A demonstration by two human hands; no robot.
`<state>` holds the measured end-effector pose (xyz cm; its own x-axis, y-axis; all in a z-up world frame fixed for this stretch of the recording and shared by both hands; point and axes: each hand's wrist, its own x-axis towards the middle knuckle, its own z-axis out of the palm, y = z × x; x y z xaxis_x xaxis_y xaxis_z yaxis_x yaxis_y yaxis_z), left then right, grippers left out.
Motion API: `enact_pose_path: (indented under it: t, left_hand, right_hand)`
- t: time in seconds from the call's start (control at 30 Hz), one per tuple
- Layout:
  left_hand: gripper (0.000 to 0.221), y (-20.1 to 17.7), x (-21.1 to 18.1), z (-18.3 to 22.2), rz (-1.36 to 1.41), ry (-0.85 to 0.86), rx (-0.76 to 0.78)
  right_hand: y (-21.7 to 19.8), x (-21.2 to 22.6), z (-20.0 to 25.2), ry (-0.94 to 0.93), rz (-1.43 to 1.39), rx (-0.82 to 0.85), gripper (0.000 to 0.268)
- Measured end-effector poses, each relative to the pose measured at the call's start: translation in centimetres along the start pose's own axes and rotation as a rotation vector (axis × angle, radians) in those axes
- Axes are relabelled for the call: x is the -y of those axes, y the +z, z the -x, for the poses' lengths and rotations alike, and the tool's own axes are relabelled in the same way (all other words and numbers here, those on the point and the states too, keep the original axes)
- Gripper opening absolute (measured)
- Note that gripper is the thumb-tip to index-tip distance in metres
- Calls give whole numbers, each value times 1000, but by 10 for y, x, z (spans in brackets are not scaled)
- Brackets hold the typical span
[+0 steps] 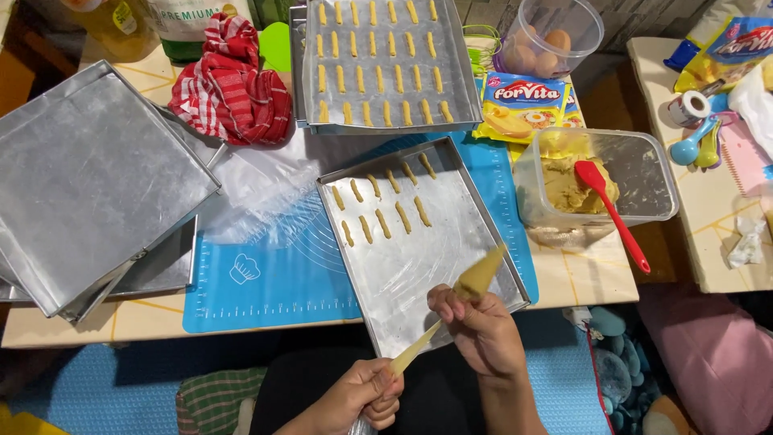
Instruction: Piping small sticks of dough onto a baking tray and using a brush and scraper to adjust the tray.
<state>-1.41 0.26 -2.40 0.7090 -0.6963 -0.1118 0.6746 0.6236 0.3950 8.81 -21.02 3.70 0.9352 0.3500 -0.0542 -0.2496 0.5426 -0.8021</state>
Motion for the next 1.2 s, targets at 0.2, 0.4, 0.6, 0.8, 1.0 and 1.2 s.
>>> enact_pose_path:
  t: [0.2,0.4,0.6,0.8,1.0,1.2]
  left_hand:
    - [37,-7,8,-5,-156,-3,-68]
    - [23,47,-25,-30,-1232,115,-215]
    - [37,84,-107,-32,-1392,348,-70]
    - [28,22,-191,-55,-1743,611,-571]
    - [19,-53,-246,-131,-2122,552,-889]
    - [20,5,-272,-153,-2061,200,-683]
  right_hand:
    - [-1,11,0,60,-50,57,20]
    - [-12,39,-15,226,36,179,28]
    - [-30,76,-37,73,565,-42,37]
    - [-27,91,-56,166,1335,-290,25]
    - [-7,92,-68,282,1524,-335,30]
    - [4,95,-76,420,1560,-298,32]
